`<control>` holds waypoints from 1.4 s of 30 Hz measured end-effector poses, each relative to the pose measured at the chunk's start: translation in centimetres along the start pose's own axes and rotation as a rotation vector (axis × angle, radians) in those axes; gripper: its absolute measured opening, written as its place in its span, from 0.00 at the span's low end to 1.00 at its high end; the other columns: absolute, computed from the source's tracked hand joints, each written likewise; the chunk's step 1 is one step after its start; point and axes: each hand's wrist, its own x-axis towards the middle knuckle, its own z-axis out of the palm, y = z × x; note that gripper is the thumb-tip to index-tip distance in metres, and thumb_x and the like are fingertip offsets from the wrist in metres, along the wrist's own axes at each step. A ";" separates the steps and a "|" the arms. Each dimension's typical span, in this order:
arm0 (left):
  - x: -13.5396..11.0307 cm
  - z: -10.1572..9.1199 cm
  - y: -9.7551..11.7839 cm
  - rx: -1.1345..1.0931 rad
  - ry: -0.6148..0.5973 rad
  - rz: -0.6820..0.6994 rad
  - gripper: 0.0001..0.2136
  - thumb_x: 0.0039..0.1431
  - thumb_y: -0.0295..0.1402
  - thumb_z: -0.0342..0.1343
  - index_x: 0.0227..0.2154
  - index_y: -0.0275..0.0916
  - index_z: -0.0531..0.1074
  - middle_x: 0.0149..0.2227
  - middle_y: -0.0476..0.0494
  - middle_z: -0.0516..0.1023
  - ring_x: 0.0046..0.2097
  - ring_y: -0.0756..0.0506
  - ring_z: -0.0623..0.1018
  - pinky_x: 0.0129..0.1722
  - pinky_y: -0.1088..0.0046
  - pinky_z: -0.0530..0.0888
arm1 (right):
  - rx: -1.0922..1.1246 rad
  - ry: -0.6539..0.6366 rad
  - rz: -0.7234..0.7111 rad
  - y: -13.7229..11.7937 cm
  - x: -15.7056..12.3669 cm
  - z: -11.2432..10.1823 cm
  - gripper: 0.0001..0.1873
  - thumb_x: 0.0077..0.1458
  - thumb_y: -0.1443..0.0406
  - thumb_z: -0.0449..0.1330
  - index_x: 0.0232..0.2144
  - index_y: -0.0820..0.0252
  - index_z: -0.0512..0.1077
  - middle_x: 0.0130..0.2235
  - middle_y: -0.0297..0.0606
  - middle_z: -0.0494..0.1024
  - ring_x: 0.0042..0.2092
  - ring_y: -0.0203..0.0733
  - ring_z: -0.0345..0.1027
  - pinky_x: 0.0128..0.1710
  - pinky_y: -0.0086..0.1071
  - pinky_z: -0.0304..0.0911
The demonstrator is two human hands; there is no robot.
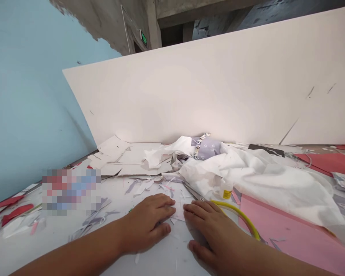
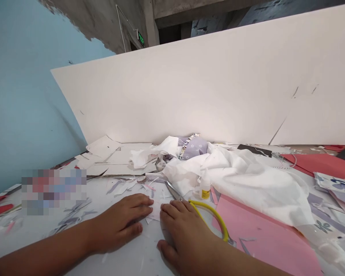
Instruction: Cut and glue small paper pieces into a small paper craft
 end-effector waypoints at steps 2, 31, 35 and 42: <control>-0.1 0.0 0.0 0.001 0.013 -0.006 0.17 0.58 0.37 0.47 0.50 0.42 0.66 0.54 0.41 0.67 0.54 0.40 0.65 0.53 0.60 0.63 | 0.005 0.004 0.003 0.0 0.0 0.0 0.20 0.50 0.58 0.54 0.47 0.54 0.66 0.52 0.35 0.68 0.53 0.46 0.55 0.54 0.40 0.48; -0.1 -0.2 0.1 0.032 -0.004 -0.021 0.17 0.57 0.33 0.48 0.50 0.43 0.65 0.54 0.41 0.66 0.54 0.40 0.65 0.53 0.58 0.63 | 0.018 0.010 -0.059 -0.8 0.2 0.2 0.12 0.52 0.65 0.52 0.39 0.55 0.70 0.46 0.37 0.73 0.49 0.45 0.62 0.52 0.40 0.51; -0.1 -0.1 0.1 0.015 0.025 -0.016 0.16 0.56 0.33 0.49 0.49 0.43 0.66 0.53 0.41 0.67 0.53 0.40 0.66 0.52 0.59 0.64 | 0.000 -0.016 -0.082 -1.2 0.1 -0.2 0.12 0.51 0.66 0.52 0.39 0.56 0.70 0.44 0.38 0.74 0.48 0.45 0.62 0.51 0.40 0.53; -0.1 -0.3 0.2 -0.002 0.009 -0.033 0.17 0.56 0.32 0.49 0.49 0.43 0.66 0.53 0.42 0.67 0.53 0.40 0.65 0.53 0.59 0.63 | 0.019 0.224 -0.026 0.0 -0.1 0.3 0.19 0.53 0.67 0.49 0.49 0.57 0.63 0.50 0.41 0.69 0.51 0.44 0.59 0.51 0.39 0.55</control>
